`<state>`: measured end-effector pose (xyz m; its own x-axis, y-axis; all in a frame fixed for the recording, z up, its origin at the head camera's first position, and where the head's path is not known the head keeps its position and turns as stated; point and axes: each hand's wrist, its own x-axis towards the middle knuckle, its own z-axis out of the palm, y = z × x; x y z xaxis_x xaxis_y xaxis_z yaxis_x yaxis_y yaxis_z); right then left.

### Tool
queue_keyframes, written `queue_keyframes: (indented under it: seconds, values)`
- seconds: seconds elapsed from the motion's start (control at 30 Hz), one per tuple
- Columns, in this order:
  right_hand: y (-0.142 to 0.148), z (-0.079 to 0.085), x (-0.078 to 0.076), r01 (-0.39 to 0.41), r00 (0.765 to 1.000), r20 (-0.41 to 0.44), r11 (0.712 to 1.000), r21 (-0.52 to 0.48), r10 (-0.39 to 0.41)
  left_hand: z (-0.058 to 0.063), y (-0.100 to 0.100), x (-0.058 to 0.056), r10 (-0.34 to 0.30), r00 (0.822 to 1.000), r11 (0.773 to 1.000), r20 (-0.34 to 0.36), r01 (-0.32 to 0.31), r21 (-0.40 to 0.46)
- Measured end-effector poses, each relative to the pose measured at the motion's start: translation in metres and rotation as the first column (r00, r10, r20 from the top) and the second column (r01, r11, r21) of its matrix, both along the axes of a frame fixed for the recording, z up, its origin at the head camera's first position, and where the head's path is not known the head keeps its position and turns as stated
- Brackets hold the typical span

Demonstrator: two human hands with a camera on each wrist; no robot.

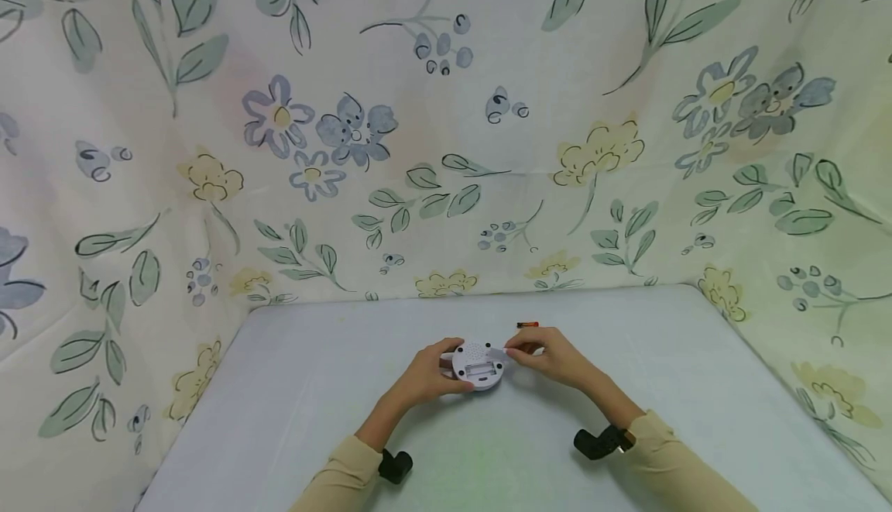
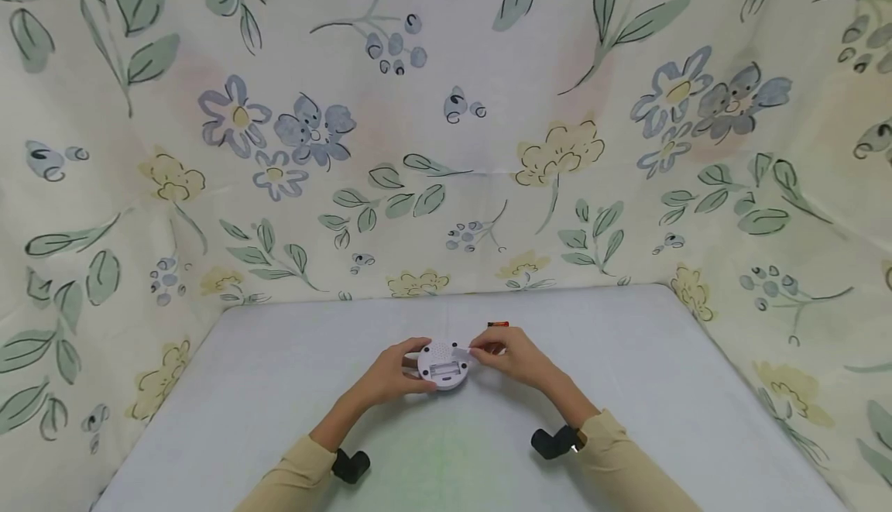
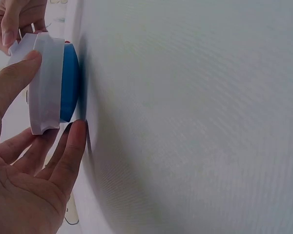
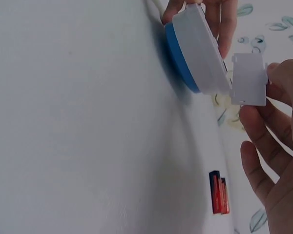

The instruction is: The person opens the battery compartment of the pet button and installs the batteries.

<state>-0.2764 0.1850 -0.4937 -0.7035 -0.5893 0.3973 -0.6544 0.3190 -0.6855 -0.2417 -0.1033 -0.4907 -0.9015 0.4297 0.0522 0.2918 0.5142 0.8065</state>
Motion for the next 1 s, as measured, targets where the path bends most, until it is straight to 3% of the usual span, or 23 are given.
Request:
queue_keyframes:
  seconds: [0.33, 0.6, 1.0]
  values:
    - [0.022, -0.003, 0.002, 0.041, 0.999, 0.030, 0.999, 0.028, -0.042, 0.000, -0.001, 0.001, -0.006, 1.000, 1.000, -0.002, 0.006, 0.000]
    - [0.042, -0.005, 0.003, 0.031, 0.999, -0.039, 0.998, 0.057, -0.029, 0.001, -0.001, 0.002, 0.001, 1.000, 1.000, -0.002, -0.001, -0.004]
    - [0.058, -0.006, 0.008, -0.015, 1.000, 0.003, 0.990, 0.143, 0.014, 0.002, -0.001, 0.002, 0.000, 1.000, 1.000, 0.008, 0.000, 0.000]
